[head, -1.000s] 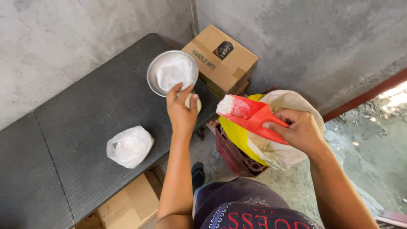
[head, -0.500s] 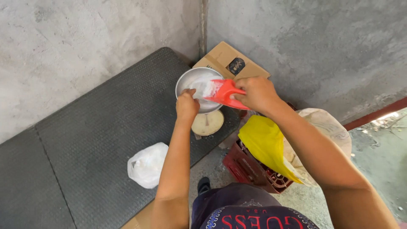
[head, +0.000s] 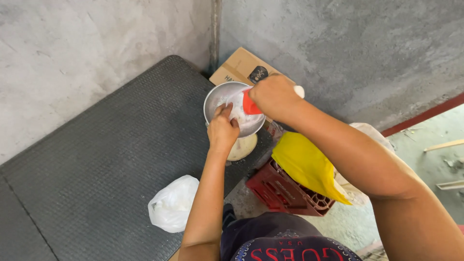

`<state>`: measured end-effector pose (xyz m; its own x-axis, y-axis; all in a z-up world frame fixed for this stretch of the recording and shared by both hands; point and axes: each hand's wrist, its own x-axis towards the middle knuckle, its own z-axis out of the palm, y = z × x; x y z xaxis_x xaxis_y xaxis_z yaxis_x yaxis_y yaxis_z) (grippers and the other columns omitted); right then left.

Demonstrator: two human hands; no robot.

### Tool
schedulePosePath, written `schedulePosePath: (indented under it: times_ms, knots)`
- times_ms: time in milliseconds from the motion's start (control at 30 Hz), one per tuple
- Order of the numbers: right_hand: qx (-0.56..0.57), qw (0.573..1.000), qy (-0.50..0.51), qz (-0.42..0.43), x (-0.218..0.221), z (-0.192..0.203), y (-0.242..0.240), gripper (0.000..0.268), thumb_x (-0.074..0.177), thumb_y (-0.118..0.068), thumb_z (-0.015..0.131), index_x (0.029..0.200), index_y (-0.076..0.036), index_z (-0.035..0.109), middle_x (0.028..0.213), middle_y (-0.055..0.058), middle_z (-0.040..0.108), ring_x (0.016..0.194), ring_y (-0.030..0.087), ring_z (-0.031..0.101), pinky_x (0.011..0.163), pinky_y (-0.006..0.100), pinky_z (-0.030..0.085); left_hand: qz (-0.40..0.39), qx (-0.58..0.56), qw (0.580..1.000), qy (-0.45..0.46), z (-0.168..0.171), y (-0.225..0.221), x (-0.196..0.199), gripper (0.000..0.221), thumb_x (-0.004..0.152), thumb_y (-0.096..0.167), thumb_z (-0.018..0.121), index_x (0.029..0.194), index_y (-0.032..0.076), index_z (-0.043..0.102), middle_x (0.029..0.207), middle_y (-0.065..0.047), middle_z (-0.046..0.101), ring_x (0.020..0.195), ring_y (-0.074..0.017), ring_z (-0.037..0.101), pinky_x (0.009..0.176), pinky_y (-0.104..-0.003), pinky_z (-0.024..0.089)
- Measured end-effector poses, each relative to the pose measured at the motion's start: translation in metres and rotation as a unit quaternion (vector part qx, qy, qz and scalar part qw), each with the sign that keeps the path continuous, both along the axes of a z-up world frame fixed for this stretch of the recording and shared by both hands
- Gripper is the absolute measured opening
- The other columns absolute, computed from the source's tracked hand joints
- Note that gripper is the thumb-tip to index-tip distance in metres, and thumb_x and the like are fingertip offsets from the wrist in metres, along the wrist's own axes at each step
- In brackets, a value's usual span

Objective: The person is weighing agricultural powders using a scale and a scoop, then packaging the portions into small plastic bags and placing them into a box.

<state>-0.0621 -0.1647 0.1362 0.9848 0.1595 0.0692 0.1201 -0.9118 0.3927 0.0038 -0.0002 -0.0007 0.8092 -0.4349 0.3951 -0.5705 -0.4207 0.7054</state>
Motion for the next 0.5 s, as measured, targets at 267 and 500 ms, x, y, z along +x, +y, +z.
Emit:
schedulePosePath:
  times_ms: [267,500]
  knots:
    - [0.381,0.906,-0.084,-0.165,-0.114,-0.009,-0.071,0.031,0.086,-0.031,0.085,0.087,-0.003,0.071,0.074,0.011,0.065,0.070,0.027,0.061,0.061,0.042,0.049,-0.005,-0.076,0.997,0.026,0.059,0.021,-0.027,0.045,0.087,0.012,0.072,0.132,0.013,0.070,0.148,-0.013,0.057,0.067,-0.0231,0.067,0.071,-0.038,0.056]
    - [0.731,0.562,-0.190,-0.339,-0.289,-0.061,-0.130,0.021,0.094,-0.023,0.076,0.084,-0.005,0.071,0.065,-0.008,0.053,0.056,0.003,0.043,0.049,0.024,0.033,-0.096,-0.195,0.976,0.025,0.065,-0.018,-0.075,0.034,0.097,0.009,0.071,0.130,0.010,0.070,0.120,-0.009,0.065,0.068,-0.0164,0.063,0.060,-0.031,0.053]
